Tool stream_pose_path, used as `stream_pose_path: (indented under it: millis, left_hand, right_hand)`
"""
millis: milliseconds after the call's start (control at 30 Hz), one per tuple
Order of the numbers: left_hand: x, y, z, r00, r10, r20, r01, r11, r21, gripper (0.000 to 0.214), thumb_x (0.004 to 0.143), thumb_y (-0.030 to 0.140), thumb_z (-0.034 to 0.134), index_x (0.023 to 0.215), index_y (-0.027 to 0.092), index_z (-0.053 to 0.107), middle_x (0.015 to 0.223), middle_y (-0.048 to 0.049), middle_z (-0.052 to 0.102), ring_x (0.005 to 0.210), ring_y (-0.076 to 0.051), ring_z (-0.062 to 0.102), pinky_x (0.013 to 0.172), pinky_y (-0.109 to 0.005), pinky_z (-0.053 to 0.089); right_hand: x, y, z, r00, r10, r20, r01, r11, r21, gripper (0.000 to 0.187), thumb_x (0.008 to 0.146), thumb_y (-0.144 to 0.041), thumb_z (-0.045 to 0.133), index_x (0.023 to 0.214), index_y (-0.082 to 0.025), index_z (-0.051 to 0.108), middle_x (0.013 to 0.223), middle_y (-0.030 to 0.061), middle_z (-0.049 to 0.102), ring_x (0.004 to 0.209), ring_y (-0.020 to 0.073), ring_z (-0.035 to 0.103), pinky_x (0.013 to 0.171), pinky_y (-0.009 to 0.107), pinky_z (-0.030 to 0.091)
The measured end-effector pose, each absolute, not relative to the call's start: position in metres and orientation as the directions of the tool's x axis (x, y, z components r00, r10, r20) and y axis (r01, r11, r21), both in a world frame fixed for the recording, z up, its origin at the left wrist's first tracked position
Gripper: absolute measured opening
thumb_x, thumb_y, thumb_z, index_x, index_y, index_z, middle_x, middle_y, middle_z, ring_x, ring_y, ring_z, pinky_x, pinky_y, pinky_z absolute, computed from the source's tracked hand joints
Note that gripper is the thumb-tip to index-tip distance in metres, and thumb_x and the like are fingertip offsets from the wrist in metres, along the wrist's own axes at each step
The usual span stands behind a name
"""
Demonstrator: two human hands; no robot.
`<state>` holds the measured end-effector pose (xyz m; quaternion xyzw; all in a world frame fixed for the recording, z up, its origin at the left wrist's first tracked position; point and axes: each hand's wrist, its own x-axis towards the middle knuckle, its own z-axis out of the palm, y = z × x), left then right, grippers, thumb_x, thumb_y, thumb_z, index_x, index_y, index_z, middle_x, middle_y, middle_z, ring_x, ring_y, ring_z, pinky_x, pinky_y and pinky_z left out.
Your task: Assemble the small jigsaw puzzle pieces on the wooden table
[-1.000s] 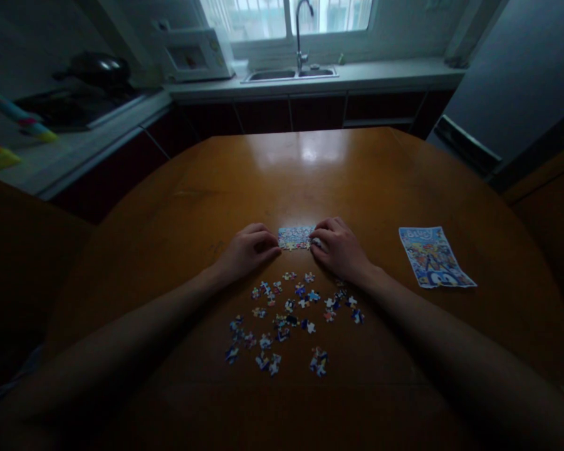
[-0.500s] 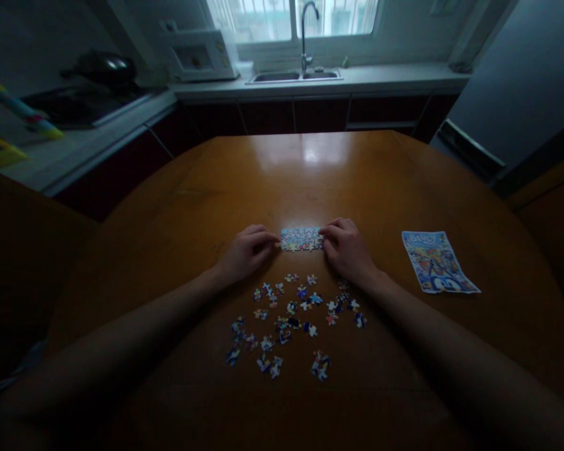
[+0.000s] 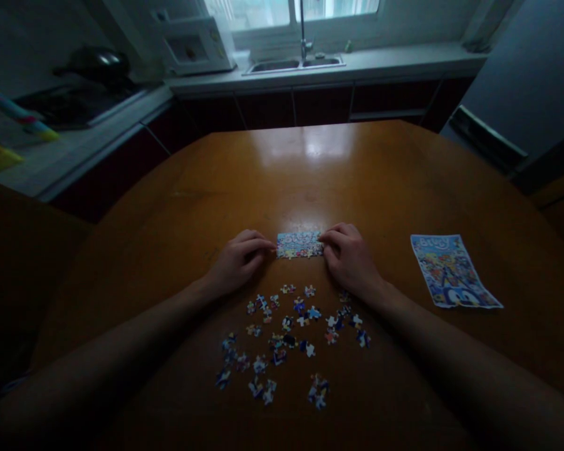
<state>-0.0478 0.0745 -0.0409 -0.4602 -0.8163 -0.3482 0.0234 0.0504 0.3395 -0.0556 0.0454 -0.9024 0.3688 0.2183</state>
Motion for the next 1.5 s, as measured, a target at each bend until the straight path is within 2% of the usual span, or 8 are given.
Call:
stream_pose_path:
  millis: [333,700,1067,1300,1500]
  left_hand:
    - [-0.0482,0.0719,-0.0423,-0.575,0.730,0.369,0.775,0.339,0.534,0.024,0.093,0.008,0.052,0.099,0.019,0.072,0.096,-0.0059,0.068,0.091,-0.018,0.060,0.081,-0.032,0.050]
    - [-0.0493,0.0697,-0.0460,-0.547,0.751,0.369,0.790,0.318,0.524,0.028,0.094,0.007,0.050,0.101,0.022,0.073,0.099,-0.0060,0.068,0.094,-0.019,0.060,0.083,-0.035,0.050]
    - [-0.0460,0.0723,-0.0415,-0.506,0.772,0.384,0.820,0.293,0.491,0.026,0.094,0.009,0.051,0.105,0.021,0.071,0.102,-0.0067,0.068,0.097,-0.020,0.059,0.086,-0.036,0.049]
    - [-0.0451,0.0739,-0.0368,-0.525,0.773,0.357,0.801,0.307,0.514,0.025,0.087,0.003,0.049,0.094,0.020,0.066,0.098,-0.0057,0.067,0.096,-0.020,0.058,0.087,-0.036,0.048]
    - [-0.0466,0.0728,-0.0403,-0.527,0.766,0.368,0.803,0.308,0.511,0.024,0.091,0.005,0.049,0.093,0.020,0.068,0.097,-0.0057,0.067,0.097,-0.020,0.058,0.088,-0.036,0.047]
  right_hand:
    - [0.0521,0.3396,-0.0544,-0.904,0.077,0.420,-0.243,0.717,-0.654,0.015,0.088,-0.017,0.059,0.090,-0.023,0.072,0.097,0.0097,0.069,0.097,0.0276,0.062,0.087,0.048,0.052]
    - [0.0526,0.3382,-0.0523,-0.909,0.098,0.406,-0.224,0.705,-0.673,0.016,0.086,-0.013,0.059,0.088,-0.022,0.072,0.096,0.0097,0.069,0.097,0.0274,0.063,0.087,0.048,0.052]
    - [0.0531,0.3419,-0.0579,-0.910,-0.014,0.414,-0.300,0.711,-0.636,0.023,0.087,-0.013,0.060,0.083,-0.027,0.078,0.104,0.0087,0.068,0.102,0.0280,0.061,0.088,0.050,0.052]
    - [0.0530,0.3408,-0.0560,-0.910,0.045,0.413,-0.272,0.687,-0.674,0.023,0.088,-0.014,0.059,0.080,-0.026,0.077,0.101,0.0083,0.068,0.100,0.0273,0.062,0.088,0.050,0.052]
    - [0.0526,0.3412,-0.0561,-0.910,0.064,0.409,-0.262,0.677,-0.688,0.022,0.087,-0.014,0.060,0.079,-0.025,0.076,0.100,0.0084,0.068,0.099,0.0267,0.063,0.089,0.049,0.053]
